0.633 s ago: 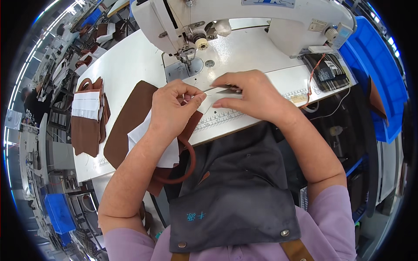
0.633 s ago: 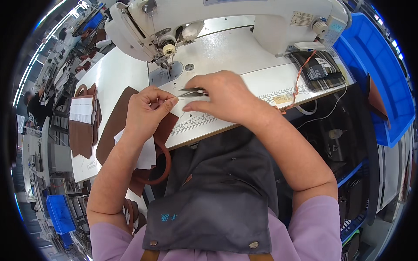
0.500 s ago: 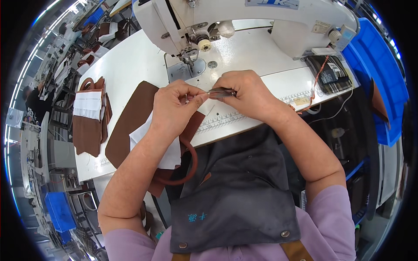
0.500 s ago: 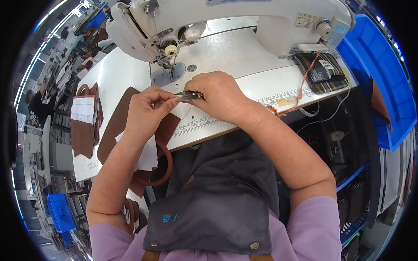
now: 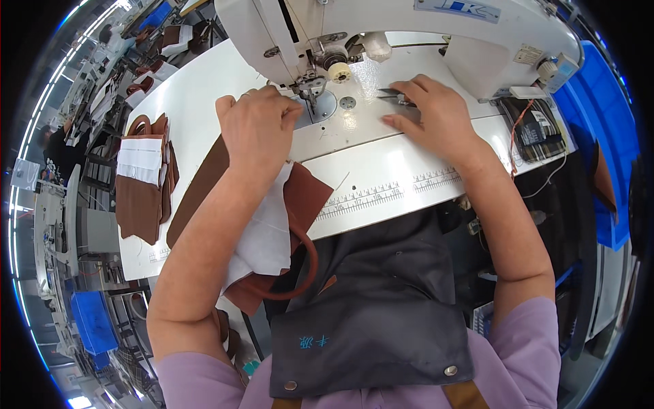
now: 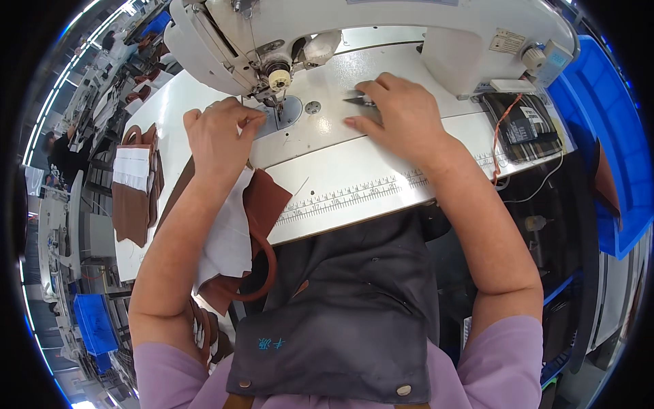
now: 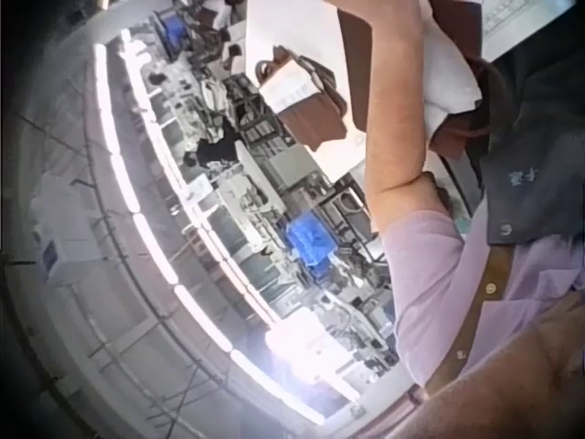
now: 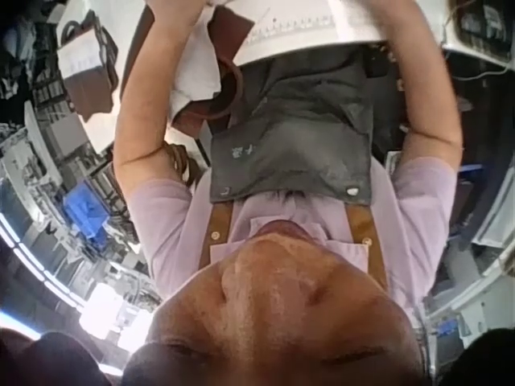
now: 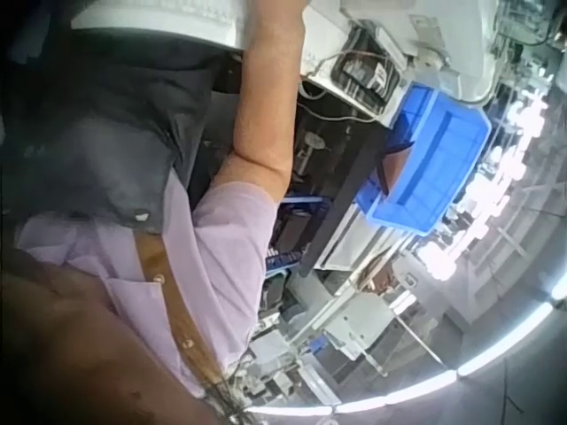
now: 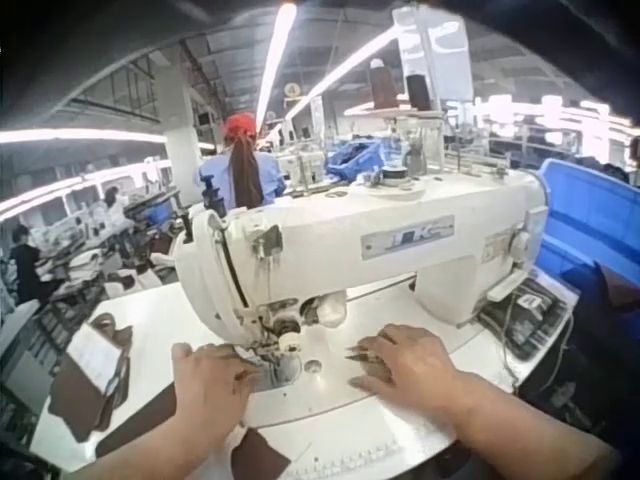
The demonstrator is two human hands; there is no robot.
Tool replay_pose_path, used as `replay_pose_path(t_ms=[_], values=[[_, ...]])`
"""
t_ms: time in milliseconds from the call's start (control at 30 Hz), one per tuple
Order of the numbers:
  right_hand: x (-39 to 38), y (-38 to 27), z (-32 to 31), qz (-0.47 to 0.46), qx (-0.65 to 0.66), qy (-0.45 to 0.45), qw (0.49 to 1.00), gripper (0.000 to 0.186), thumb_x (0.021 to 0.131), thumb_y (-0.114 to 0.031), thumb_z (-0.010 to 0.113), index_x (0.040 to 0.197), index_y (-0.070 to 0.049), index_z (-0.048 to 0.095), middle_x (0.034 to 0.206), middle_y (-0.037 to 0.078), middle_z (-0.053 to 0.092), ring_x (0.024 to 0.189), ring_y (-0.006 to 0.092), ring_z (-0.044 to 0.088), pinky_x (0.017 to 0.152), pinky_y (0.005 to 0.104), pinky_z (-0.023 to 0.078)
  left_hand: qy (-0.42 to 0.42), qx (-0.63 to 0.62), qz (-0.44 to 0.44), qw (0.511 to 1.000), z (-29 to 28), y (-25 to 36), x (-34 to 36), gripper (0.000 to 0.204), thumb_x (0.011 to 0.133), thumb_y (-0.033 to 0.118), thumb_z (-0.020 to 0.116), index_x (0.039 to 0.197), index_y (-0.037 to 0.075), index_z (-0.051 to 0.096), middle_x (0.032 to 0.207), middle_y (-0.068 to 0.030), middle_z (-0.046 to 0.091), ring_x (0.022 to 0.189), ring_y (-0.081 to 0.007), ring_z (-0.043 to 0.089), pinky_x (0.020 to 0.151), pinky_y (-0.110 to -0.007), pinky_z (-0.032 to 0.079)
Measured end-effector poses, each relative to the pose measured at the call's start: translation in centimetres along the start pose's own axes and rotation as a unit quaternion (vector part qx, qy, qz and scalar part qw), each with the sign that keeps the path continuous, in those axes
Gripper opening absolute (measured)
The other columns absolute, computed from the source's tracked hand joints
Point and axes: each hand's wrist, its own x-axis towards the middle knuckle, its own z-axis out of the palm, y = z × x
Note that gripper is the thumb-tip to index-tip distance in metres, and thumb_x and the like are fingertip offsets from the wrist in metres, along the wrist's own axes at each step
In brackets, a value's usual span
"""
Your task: Sewing sections of a brown leather handbag using an industrial sewing machine.
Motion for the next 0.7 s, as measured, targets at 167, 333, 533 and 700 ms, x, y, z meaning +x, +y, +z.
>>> replay_pose_path(t_ms=[167,333,533,700], values=[[0.1,0.1,0.7,-0.036,-0.027,0.084,0.995,0.035,0.085,-0.030,0.073,0.106,-0.004,0.070,0.104,0.013,0.066,0.102,0.0305,0.061,0.090,0.0425,0.049,0.079,-0.060,-0.048,0.994,1.2,0.1,0.2,0.005,0.077,0.018,0.074,0.076,0.014,0.078,0.072,0.0017,0.066,0.061,-0.0170,0.057,0.079,-0.036,0.028],[0.4,0.4,1.1,-0.038,-0.030,0.069,0.996,0.029,0.086,-0.027,0.072,0.104,-0.004,0.070,0.103,0.012,0.066,0.099,0.0299,0.062,0.089,0.0416,0.049,0.088,-0.080,-0.050,0.992,1.0,0.3,0.0,0.006,0.075,0.020,0.076,0.076,0.014,0.078,0.074,0.0044,0.068,0.062,-0.0147,0.056,0.081,-0.037,0.028],[0.4,0.3,1.1,-0.036,-0.027,0.067,0.997,0.027,0.086,-0.025,0.072,0.103,-0.004,0.070,0.102,0.011,0.066,0.099,0.0300,0.062,0.089,0.0413,0.050,0.133,-0.040,-0.014,0.990,1.5,0.2,0.0,0.005,0.073,0.020,0.078,0.075,0.015,0.077,0.076,0.0056,0.069,0.066,-0.0139,0.057,0.084,-0.037,0.029],[0.4,0.3,1.1,-0.041,-0.021,0.072,0.996,0.026,0.086,-0.024,0.072,0.102,-0.003,0.070,0.101,0.011,0.066,0.099,0.0305,0.061,0.088,0.0412,0.050,0.158,-0.037,0.002,0.987,1.6,0.0,0.0,0.006,0.071,0.020,0.080,0.074,0.016,0.076,0.077,0.0066,0.068,0.067,-0.0136,0.058,0.083,-0.038,0.029]])
